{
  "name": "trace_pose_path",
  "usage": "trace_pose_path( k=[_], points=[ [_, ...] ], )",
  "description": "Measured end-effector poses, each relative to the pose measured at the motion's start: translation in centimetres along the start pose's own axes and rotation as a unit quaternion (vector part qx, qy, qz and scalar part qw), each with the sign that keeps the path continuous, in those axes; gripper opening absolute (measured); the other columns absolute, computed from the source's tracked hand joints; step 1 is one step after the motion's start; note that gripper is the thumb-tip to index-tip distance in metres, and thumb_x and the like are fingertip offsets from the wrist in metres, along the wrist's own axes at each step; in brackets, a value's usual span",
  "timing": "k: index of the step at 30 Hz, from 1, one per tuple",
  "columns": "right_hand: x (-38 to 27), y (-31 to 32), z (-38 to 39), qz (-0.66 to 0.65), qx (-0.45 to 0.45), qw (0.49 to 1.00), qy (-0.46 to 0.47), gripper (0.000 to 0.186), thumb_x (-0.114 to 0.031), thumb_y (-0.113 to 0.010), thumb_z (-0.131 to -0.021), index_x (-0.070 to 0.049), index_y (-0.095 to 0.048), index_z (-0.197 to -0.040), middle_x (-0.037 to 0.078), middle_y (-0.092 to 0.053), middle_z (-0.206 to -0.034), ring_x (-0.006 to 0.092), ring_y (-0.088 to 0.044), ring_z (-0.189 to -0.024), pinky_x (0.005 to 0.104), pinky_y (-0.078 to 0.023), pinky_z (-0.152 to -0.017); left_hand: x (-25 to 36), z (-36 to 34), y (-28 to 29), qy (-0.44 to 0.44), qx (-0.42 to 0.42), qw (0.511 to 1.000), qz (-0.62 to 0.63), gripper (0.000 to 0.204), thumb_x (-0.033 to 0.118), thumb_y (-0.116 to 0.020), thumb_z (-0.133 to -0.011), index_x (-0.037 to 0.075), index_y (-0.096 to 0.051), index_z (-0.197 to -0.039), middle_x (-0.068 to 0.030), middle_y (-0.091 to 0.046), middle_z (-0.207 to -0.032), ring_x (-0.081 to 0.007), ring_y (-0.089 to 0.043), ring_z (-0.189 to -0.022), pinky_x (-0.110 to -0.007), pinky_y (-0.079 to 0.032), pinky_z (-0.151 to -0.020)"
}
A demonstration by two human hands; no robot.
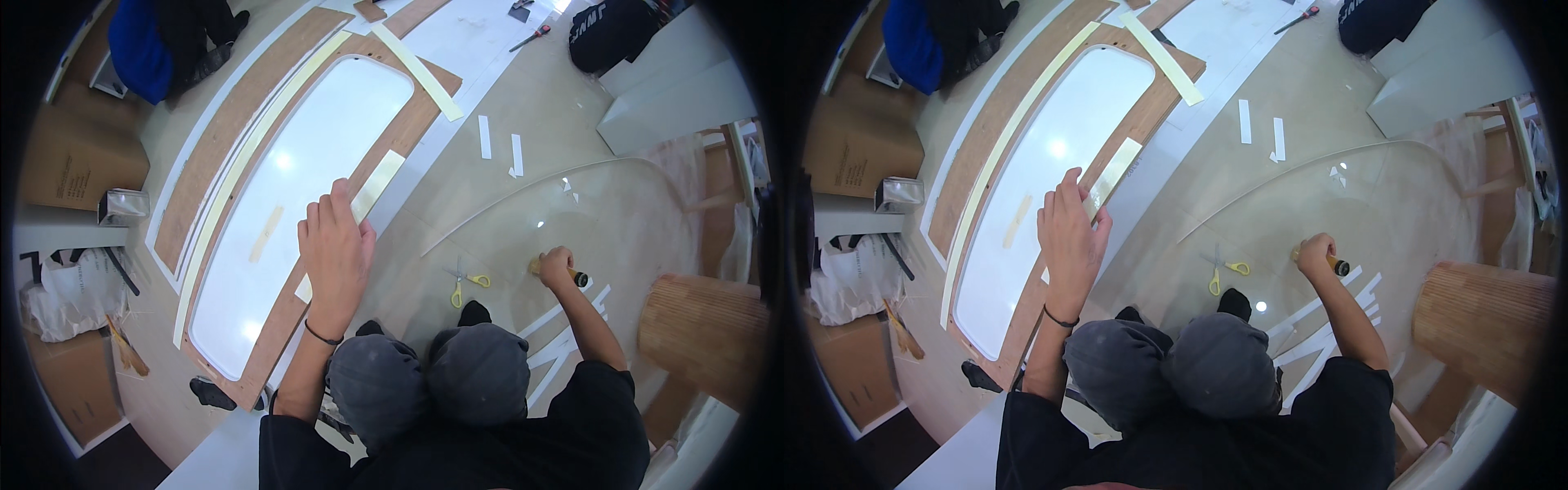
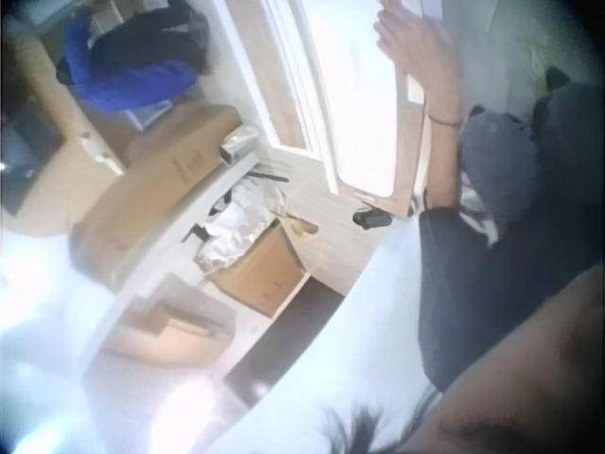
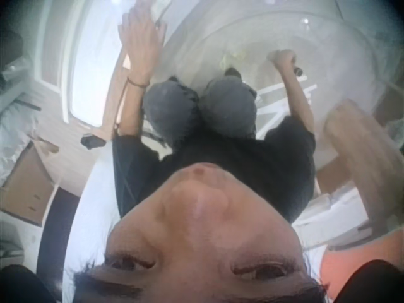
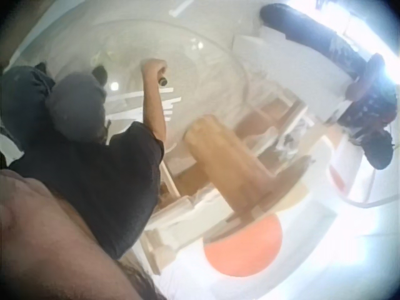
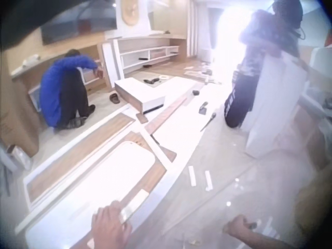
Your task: The person sits on the floor and applies white trim strips to the edges of a large white panel. They cut the strips to length with scissors, apply glue from a bottle along the edges, and press the strips into place.
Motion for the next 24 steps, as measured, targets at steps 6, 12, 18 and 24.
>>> trace_pose_path(
  k=[6, 12, 18, 24],
  points=[
    [0.1, 0.6, 0.4, -0.029, 0.016, 0.999, 0.002, 0.034, -0.026, -0.066, -0.085, -0.016, -0.069, -0.118, 0.008, -0.072, -0.104, 0.0269, -0.07, -0.09, 0.0447, -0.057, -0.063, 0.2, -0.3, -0.7, 0.03, -0.057, 0.992, 0.106, 0.067, 0.007, -0.073, -0.072, 0.002, -0.046, -0.133, -0.0095, -0.056, -0.092, -0.0272, -0.054, -0.089, -0.04, -0.04, -0.078],
    [1.6, -0.5, 1.1, -0.064, 0.04, 0.997, -0.021, 0.039, -0.03, -0.063, -0.09, -0.019, -0.063, -0.127, 0.012, -0.062, -0.118, 0.0311, -0.061, -0.107, 0.0461, -0.057, -0.071, 0.0, -1.8, 0.0, 0.082, -0.135, 0.976, 0.153, 0.062, 0.01, -0.073, -0.071, 0.0, -0.049, -0.127, -0.0103, -0.055, -0.09, -0.0266, -0.056, -0.089, -0.041, -0.046, -0.079],
    [1.3, -1.2, 1.8, -0.117, 0.104, 0.987, -0.035, 0.036, -0.029, -0.062, -0.092, -0.02, -0.062, -0.127, 0.013, -0.057, -0.118, 0.0321, -0.06, -0.106, 0.0484, -0.056, -0.077, -3.1, -8.6, 6.5, 0.113, 0.036, 0.949, 0.292, 0.07, 0.017, -0.079, -0.073, -0.004, -0.043, -0.13, -0.0129, -0.058, -0.093, -0.0212, -0.061, -0.083, -0.034, -0.053, -0.071],
    [0.1, -1.1, 1.7, -0.119, 0.113, 0.986, -0.025, 0.036, -0.029, -0.064, -0.091, -0.02, -0.063, -0.126, 0.011, -0.055, -0.117, 0.031, -0.061, -0.106, 0.0467, -0.056, -0.077, -2.8, -18.9, 3.1, 0.104, -0.038, 0.954, 0.278, 0.094, 0.023, -0.087, -0.07, -0.008, -0.026, -0.133, -0.0173, -0.063, -0.097, -0.0241, -0.066, -0.088, -0.034, -0.055, -0.076]
  ],
)
Point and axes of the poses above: each hand's wrist, its own z-axis away from the middle knuckle, its own y-axis out of the back of the hand, x = y × z, the point moved 8 cm from there along -z, towards the middle knuckle
